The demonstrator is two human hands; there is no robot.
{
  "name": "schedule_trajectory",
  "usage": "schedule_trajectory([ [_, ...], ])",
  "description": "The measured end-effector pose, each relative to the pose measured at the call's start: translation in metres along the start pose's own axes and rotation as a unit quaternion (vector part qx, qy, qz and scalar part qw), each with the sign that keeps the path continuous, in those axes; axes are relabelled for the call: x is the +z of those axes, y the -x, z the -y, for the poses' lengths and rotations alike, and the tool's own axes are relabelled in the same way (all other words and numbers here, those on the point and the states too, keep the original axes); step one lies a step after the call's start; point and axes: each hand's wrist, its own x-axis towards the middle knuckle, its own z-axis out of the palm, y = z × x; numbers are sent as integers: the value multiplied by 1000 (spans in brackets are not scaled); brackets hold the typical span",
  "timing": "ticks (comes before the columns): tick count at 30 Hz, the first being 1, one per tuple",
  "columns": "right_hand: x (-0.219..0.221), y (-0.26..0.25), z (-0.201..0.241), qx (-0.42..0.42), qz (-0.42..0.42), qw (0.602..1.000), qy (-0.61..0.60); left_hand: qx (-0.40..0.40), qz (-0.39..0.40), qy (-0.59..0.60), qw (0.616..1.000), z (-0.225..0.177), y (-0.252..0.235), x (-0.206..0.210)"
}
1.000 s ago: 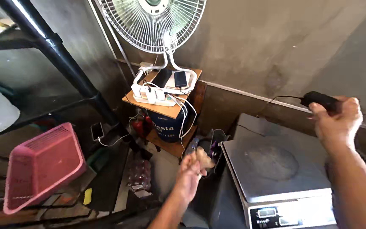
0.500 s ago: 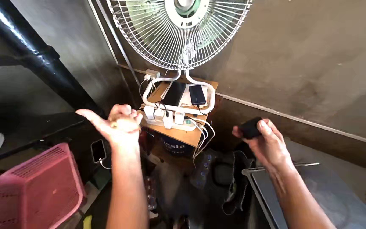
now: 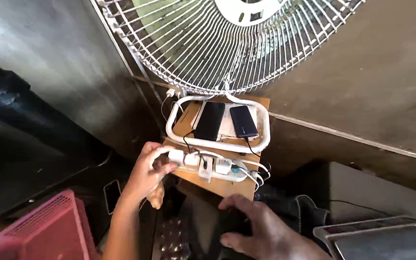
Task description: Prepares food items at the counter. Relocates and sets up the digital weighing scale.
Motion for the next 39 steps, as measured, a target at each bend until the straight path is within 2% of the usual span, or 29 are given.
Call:
schedule_trajectory([
  [4, 34, -38, 9, -20, 6, 990, 136, 41, 11, -52, 998, 2, -4, 4],
  [7, 58, -60, 10, -47, -22, 967, 249, 45, 36, -22, 998, 5, -8, 6],
  [10, 74, -79, 13, -1, -28, 931, 364, 51, 64, 20, 996, 7, -11, 4],
  [14, 89, -92, 8, 65, -21, 878, 474, 44, 84, -2, 996, 3, -14, 4],
  [16, 96, -92, 4, 65, -34, 859, 507, 53, 99, -11, 994, 3, -15, 2],
  [18, 98, -92, 3, 65, -33, 858, 509, 62, 119, -34, 990, 1, -15, -2],
  [21, 92, -95, 9, 107, 20, 876, 470, 78, 133, -59, 986, 0, -20, -3],
  [25, 91, -96, 6, 97, -7, 883, 460, 62, 138, -23, 988, 3, -23, -3],
  [29, 83, -102, 16, 162, 62, 894, 414, 41, 74, 51, 995, 6, -18, 12],
  [34, 80, -104, 19, 191, 91, 894, 396, 119, 18, -88, 989, 3, -4, 16],
  [36, 79, -106, 21, 204, 98, 898, 377, 79, 18, -58, 995, 3, -8, 18],
  [39, 73, -113, 28, 237, 139, 896, 349, 24, 61, -24, 998, 0, -18, 16],
])
